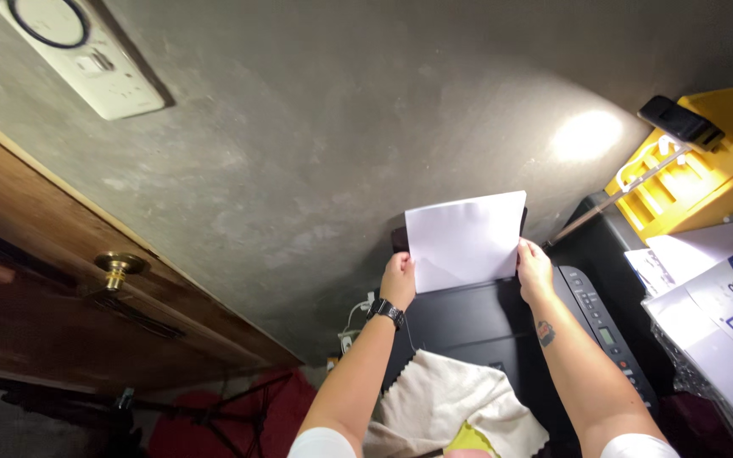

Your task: The person organizes cables behind a printer, wipes the printer surface with a cloth, then loads a stack of white paper into the printer's top tray. They also handle a package of glossy vinyl sticker paper and place it on the printer.

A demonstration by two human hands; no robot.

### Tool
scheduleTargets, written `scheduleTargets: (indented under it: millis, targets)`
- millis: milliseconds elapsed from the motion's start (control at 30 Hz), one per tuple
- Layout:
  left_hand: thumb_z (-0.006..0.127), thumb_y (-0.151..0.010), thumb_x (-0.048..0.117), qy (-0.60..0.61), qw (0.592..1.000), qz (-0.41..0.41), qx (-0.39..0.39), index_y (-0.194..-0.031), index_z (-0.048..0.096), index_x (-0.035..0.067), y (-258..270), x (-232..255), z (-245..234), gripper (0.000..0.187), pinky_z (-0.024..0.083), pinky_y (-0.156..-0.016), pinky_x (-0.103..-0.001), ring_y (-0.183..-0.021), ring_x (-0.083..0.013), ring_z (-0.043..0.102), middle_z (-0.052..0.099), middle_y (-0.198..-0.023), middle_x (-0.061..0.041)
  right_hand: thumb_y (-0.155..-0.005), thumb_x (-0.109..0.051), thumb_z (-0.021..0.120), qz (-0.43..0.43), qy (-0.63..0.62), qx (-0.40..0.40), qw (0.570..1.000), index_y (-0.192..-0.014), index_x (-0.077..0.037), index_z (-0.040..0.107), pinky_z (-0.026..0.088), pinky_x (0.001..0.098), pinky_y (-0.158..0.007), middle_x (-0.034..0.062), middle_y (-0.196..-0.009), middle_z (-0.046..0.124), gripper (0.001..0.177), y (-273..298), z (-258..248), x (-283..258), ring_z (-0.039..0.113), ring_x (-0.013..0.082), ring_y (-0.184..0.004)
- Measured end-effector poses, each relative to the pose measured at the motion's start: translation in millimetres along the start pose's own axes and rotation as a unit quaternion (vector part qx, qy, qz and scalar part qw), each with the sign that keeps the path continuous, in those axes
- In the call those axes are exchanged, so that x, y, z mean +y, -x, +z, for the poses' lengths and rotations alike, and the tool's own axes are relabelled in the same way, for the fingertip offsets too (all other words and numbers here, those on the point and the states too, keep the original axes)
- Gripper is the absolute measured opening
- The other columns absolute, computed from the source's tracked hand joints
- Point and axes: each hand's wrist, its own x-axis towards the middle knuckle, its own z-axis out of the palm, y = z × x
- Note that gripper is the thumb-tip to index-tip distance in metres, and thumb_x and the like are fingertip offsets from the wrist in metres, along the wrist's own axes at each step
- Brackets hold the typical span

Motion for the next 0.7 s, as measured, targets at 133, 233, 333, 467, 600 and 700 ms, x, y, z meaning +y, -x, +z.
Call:
scheduleTargets:
  millis: [133, 233, 333, 467, 600, 700]
  targets:
    - [0.062, -0.098, 0.018, -0.042, 0.992, 0.105, 0.049, -0.107, 0.064, 0.005, 13.2, 7.5, -2.2, 0.016, 0.052, -0.078, -0.048, -0.092, -0.0405, 0.064, 0.067, -0.102, -0.02, -0.108, -0.03, 0.05, -0.015, -0.033, -0.006, 0.999, -0.125, -0.004, 0.063, 0.049, 0.0266, -0.083, 0.0, -0.107, 0.068, 0.035, -2.8, -4.2, 12.3, 0.06, 0.0096, -0.093]
    - [0.063, -0.099, 0.016, -0.055, 0.99, 0.12, 0.055, -0.102, 0.064, 0.006, 20.3, 18.6, -5.4, 0.01, 0.051, -0.076, -0.049, -0.091, -0.0432, 0.062, 0.066, -0.098, -0.02, -0.111, -0.029, 0.053, -0.069, -0.075, -0.045, 0.994, -0.122, -0.002, 0.064, 0.047, 0.0256, -0.092, 0.0007, -0.109, 0.066, 0.032, 3.2, -4.1, 19.1, 0.057, 0.0095, -0.1]
    - [0.065, -0.098, 0.015, -0.037, 0.987, 0.141, 0.069, -0.1, 0.064, 0.006, 21.9, 37.9, -13.2, 0.01, 0.051, -0.073, -0.048, -0.087, -0.0425, 0.063, 0.066, -0.094, -0.019, -0.108, -0.028, 0.053, -0.109, -0.018, -0.021, 0.994, -0.121, -0.004, 0.063, 0.046, 0.0241, -0.094, 0.0002, -0.111, 0.066, 0.029, 12.3, -0.1, 7.9, 0.058, 0.0084, -0.103]
    - [0.067, -0.098, 0.013, -0.013, 0.981, 0.18, 0.068, -0.098, 0.065, 0.005, 22.9, 81.9, -34.5, 0.009, 0.053, -0.07, -0.043, -0.081, -0.0368, 0.065, 0.066, -0.09, -0.016, -0.109, -0.026, 0.055, -0.112, -0.044, 0.013, 0.993, -0.119, -0.004, 0.064, 0.042, 0.0268, -0.084, 0.0015, -0.104, 0.061, 0.026, 30.1, 15.1, -34.1, 0.052, 0.0108, -0.093]
    - [0.065, -0.1, 0.01, 0.003, 0.953, 0.288, 0.097, -0.101, 0.065, 0.004, 12.3, 146.5, -67.5, 0.006, 0.053, -0.073, -0.041, -0.083, -0.0352, 0.064, 0.065, -0.091, -0.015, -0.111, -0.02, 0.054, -0.237, -0.072, -0.008, 0.969, -0.117, -0.005, 0.063, 0.047, 0.0222, -0.085, -0.0012, -0.104, 0.064, 0.019, 47.5, 30.7, -113.1, 0.056, 0.0065, -0.094]
    - [0.066, -0.099, 0.006, 0.004, 0.953, 0.289, 0.087, -0.106, 0.067, 0.004, 17.7, 184.2, -90.2, 0.007, 0.053, -0.072, -0.04, -0.08, -0.034, 0.063, 0.064, -0.089, -0.013, -0.117, -0.016, 0.053, -0.283, -0.115, -0.026, 0.952, -0.119, -0.005, 0.063, 0.042, 0.0207, -0.083, -0.0033, -0.102, 0.059, 0.015, 73.6, 33.7, -161.5, 0.051, 0.0047, -0.091]
